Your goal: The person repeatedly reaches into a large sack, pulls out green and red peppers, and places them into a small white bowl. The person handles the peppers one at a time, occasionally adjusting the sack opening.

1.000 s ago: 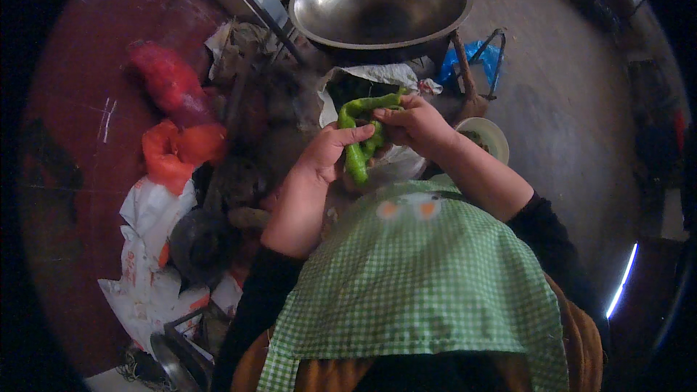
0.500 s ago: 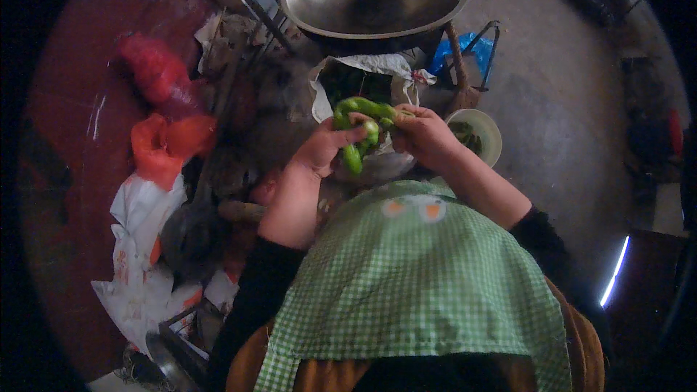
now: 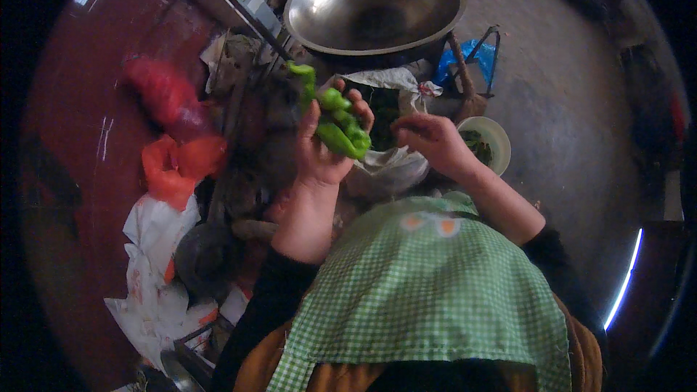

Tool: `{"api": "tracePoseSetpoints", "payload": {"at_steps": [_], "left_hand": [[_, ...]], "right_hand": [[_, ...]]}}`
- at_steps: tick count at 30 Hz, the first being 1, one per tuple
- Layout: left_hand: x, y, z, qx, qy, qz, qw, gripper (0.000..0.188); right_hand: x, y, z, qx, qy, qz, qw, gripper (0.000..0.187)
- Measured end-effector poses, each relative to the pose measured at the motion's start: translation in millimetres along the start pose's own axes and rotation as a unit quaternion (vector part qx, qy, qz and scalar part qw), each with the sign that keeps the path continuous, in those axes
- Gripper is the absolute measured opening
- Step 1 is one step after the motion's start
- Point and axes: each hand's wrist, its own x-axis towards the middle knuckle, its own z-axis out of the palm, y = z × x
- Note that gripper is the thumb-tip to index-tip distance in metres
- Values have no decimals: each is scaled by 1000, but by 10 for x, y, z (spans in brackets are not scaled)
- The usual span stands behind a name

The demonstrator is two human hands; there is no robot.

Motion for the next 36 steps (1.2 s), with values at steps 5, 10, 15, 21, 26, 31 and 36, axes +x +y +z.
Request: {"api": "tracePoseSetpoints", "payload": {"at_steps": [5,10,15,21,26,31,36], "left_hand": [[-30,-127,67,211,98,-66,970,41],[-6,-230,56,469,110,-73,873,46],[86,-234,-2,357,119,-108,920,52],[283,-423,-77,285,147,-128,939,53],[382,-770,-317,318,120,-255,905,62],[379,-743,-902,397,280,-235,842,46],[500,-430,-1791,519,471,-109,706,21]], "right_hand": [[142,-519,-55,61,91,-84,990,26],[191,-539,-216,-69,95,-57,991,24],[242,-332,-312,-102,114,-76,985,24],[212,22,-375,154,-12,7,988,56],[72,595,-414,295,30,173,939,57],[-362,1578,-1089,327,158,293,884,39],[-742,2749,-1787,143,315,436,831,49]]}}
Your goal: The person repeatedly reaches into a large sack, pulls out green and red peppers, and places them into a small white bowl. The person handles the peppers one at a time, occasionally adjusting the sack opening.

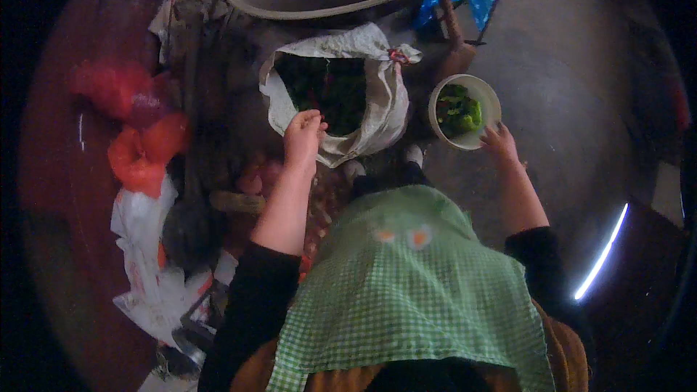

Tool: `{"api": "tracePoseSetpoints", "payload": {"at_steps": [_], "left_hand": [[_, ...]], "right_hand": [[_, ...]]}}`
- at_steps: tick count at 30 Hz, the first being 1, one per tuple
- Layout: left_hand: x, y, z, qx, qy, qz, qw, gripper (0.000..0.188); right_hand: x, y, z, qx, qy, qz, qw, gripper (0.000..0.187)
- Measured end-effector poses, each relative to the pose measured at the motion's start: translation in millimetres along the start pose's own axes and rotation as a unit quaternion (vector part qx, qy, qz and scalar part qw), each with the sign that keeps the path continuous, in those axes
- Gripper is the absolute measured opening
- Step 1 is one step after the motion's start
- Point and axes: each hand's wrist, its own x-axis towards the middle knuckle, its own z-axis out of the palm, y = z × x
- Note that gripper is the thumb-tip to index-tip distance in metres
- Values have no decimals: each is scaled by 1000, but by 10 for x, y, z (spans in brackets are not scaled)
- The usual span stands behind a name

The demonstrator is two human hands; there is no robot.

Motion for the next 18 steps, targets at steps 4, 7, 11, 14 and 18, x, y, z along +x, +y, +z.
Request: {"api": "tracePoseSetpoints", "payload": {"at_steps": [4,7,11,14,18], "left_hand": [[712,-369,159,291,-12,133,947,21],[1209,-621,587,460,-27,312,831,31],[1770,-760,1057,664,-23,283,692,33],[1896,-816,1209,670,-22,157,726,37],[1730,-794,1091,617,-45,99,780,33]], "right_hand": [[473,509,-115,0,16,16,1000,46],[447,840,16,-198,-115,-36,973,43],[135,1100,445,-294,-204,-9,934,36],[-98,1055,657,-163,-240,21,957,31],[-160,843,799,-172,-253,57,950,30]]}}
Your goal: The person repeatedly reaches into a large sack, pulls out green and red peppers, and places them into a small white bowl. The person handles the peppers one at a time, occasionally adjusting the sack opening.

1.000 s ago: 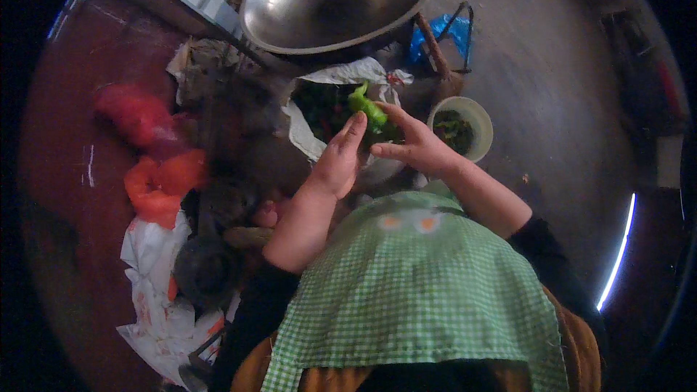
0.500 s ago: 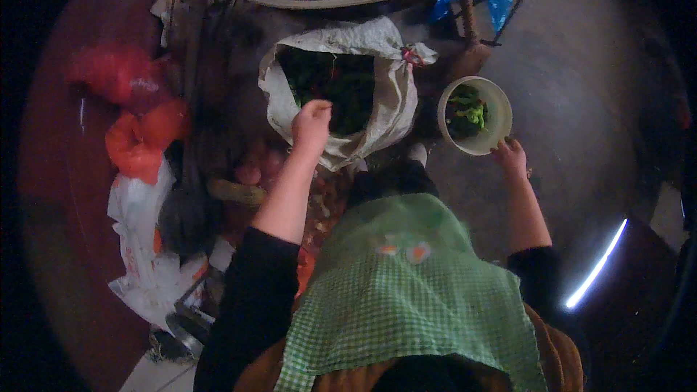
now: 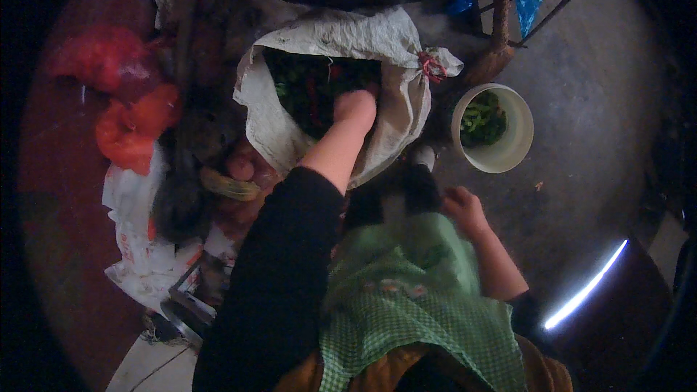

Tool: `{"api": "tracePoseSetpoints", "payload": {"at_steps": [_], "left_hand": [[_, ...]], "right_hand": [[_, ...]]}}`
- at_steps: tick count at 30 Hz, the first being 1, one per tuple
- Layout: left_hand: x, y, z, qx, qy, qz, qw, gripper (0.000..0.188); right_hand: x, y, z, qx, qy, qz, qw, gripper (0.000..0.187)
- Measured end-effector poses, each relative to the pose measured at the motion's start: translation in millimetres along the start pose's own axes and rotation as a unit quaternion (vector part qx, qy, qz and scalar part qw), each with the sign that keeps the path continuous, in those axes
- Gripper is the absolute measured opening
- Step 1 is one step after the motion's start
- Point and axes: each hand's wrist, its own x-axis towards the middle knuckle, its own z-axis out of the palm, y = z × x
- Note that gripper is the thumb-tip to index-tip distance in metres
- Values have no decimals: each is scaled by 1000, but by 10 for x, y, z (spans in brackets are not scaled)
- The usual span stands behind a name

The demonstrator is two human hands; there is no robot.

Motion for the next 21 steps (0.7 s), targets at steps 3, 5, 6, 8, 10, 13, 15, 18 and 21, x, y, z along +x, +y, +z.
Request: {"api": "tracePoseSetpoints", "payload": {"at_steps": [3,5,6,8,10,13,15,18,21], "left_hand": [[-319,-208,-224,28,-40,21,999,34],[-653,-355,-397,11,-6,27,1000,34],[-799,-435,-502,-31,12,29,999,33],[-1065,-587,-724,-109,53,31,992,33],[-1348,-724,-907,-154,50,30,986,36],[-1724,-893,-1098,-256,54,75,962,36],[-1915,-947,-1157,-338,35,82,937,32],[-2093,-1045,-1183,-384,22,112,916,34],[-2202,-1151,-1120,-437,-46,83,894,39]], "right_hand": [[37,-228,37,-52,-11,-29,998,33],[15,-424,104,-6,-3,-18,1000,34],[12,-554,143,16,-10,-55,998,33],[15,-864,245,34,-17,-110,993,33],[30,-1184,410,52,-58,-157,985,33],[9,-1586,702,84,-111,-180,974,37],[-41,-1790,825,59,-157,-185,968,45],[-53,-2006,1138,109,-144,-193,964,48],[-125,-2124,1306,180,-246,-190,933,46]]}}
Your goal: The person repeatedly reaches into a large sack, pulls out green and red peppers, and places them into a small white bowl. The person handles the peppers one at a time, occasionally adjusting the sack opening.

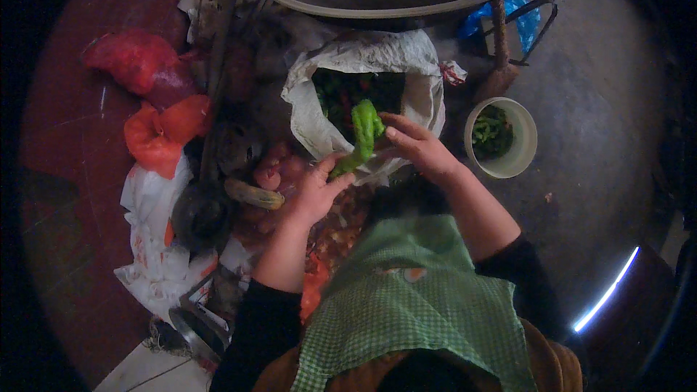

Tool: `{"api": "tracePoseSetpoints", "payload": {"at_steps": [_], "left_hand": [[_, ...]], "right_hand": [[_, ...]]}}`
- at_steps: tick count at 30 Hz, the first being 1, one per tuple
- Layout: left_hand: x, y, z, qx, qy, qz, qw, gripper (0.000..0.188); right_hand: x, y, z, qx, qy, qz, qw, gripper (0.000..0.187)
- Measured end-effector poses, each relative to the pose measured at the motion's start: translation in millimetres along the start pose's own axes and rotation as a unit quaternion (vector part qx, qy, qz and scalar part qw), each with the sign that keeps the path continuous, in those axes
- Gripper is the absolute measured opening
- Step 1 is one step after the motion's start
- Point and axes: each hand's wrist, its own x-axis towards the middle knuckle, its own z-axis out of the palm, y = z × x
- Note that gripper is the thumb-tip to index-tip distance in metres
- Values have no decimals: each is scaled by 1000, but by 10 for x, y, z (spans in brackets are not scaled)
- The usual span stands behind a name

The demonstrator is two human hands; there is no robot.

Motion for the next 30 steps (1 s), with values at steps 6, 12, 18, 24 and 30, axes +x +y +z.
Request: {"api": "tracePoseSetpoints", "payload": {"at_steps": [6,12,18,24,30], "left_hand": [[-197,-171,-103,-197,-70,-80,975,46],[-243,-17,-179,-193,-168,-43,966,45],[-384,-80,211,-184,-100,-122,970,32],[-360,-349,572,90,50,-82,991,30],[-397,-473,831,138,77,-167,973,32]], "right_hand": [[-216,-130,217,-184,-30,22,982,26],[-461,145,432,-469,-94,-154,865,15],[-552,500,384,-541,-67,-170,821,13],[-620,904,528,-628,55,-75,773,9],[-530,1139,379,-678,100,22,728,11]]}}
